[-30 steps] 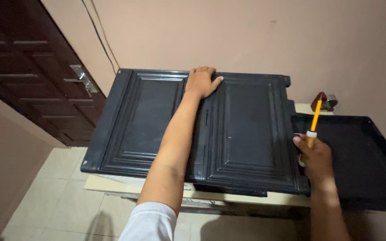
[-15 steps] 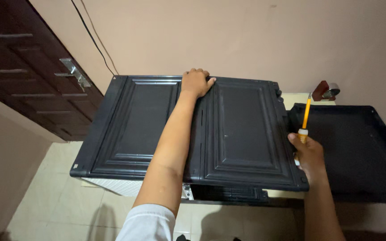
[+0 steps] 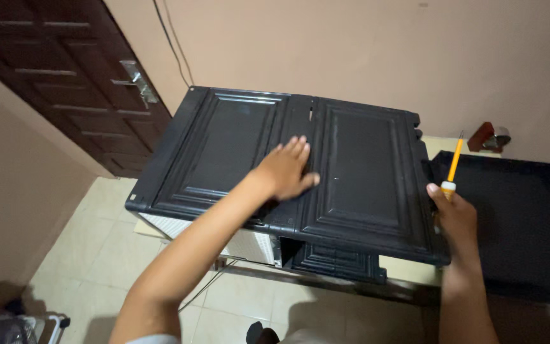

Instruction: The person uses a yellow-handled screwdriver to pry and remove several black plastic panels from a large black plastic container. The panels are detached one by one and set aside on the table.

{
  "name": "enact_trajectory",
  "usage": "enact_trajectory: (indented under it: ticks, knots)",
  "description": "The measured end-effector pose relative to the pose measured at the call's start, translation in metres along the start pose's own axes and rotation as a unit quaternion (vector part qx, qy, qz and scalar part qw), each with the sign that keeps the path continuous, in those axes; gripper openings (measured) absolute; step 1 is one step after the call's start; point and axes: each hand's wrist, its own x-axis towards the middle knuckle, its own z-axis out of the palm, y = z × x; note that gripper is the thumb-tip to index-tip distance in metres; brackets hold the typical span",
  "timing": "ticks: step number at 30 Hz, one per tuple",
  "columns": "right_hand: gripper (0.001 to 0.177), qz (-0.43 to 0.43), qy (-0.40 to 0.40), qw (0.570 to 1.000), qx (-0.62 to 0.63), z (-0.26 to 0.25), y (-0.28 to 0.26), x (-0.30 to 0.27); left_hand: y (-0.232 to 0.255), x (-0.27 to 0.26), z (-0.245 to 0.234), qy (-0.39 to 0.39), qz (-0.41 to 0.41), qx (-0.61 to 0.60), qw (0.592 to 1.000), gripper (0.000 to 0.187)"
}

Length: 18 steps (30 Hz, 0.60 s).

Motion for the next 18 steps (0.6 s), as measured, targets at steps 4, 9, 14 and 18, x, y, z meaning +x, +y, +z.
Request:
enact_trajectory:
  ticks: [4,9,14,18]
  knots:
    - [0.037,-0.013,-0.021,1.0,0.005,-0.011,-0.01,-0.008,0.03,-0.107,0.005,0.143,0.055,-0.083,0.985,0.082]
    - [0.038,-0.091,-0.011,0.99,-0.108,-0.029,-0.043,-0.011,0.085,-0.165,0.019,0.326,-0.009,-0.152,0.933,0.06]
    - [0.05,-0.258,-0.146,0.94,-0.169,-0.035,-0.101,-0.026,0.138,-0.161,0.05,0.508,-0.097,-0.197,0.833,0.038]
    - [0.045,-0.344,-0.26,0.86,-0.273,-0.019,-0.154,-0.055,0.185,-0.157,0.076,0.563,-0.185,-0.368,0.717,0.025]
